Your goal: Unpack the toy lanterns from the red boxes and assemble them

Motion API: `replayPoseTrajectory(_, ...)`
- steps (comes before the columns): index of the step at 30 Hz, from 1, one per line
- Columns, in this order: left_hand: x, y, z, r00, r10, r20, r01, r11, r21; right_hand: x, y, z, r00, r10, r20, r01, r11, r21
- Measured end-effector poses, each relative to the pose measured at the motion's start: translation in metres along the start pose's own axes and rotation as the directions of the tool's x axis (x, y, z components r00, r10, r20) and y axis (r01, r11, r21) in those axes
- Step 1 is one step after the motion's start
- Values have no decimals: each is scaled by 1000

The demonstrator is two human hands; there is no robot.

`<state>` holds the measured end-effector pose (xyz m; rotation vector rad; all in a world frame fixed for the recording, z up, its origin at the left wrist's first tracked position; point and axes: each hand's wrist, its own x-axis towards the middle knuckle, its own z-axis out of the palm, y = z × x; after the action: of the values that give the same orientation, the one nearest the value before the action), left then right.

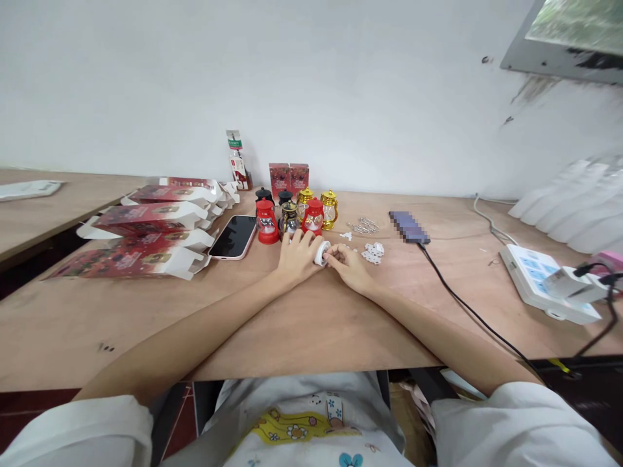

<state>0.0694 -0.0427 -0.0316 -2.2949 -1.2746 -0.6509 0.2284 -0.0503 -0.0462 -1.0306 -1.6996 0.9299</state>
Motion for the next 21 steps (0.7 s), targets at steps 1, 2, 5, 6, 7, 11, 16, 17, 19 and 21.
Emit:
replayPoseTrajectory(1, 0, 0, 0, 1000, 0, -1, 0, 1000, 5, 0, 0, 0, 1000, -3, -7, 3, 1000, -4)
replayPoseTrajectory(2, 0, 0, 1, 1000, 2, -1, -2, 1000, 11, -1, -1, 0, 1000, -7, -13, 7, 1000, -8)
replayPoseTrajectory(5, 0, 1, 1, 1000, 11, 2, -11, 1000, 29, -1, 0, -2, 1000, -17, -22, 17, 1000, -3)
replayPoseTrajectory(6, 0, 1, 0, 1000, 13, 3, -13, 999, 34, -1, 1, -2, 1000, -17, -23, 17, 1000, 2)
replayPoseTrajectory(7, 0, 1, 0, 1000, 14, 5, -14, 999, 37, -1, 1, -2, 1000, -11, -22, 11, 1000, 10)
replayPoseTrajectory(11, 0, 1, -1, 1000, 21, 5, -22, 999, 40, -2, 3, 2, 996, 85, -35, -80, 987, 137)
replayPoseTrajectory(16, 0, 1, -1, 1000, 19, 15, -20, 998, 61, -7, -5, 11, 961, 260, -90, -209, 904, 373)
replayPoseTrajectory(17, 1, 1, -1, 1000, 17, 14, -18, 997, 69, -8, -8, 12, 953, 289, -91, -230, 885, 404)
replayPoseTrajectory(19, 1, 1, 0, 1000, 15, 12, -16, 996, 85, -9, -13, 13, 938, 338, -77, -270, 851, 452)
replayPoseTrajectory(21, 1, 1, 1, 1000, 17, 7, -18, 995, 98, -9, -18, 12, 925, 375, -61, -299, 819, 490)
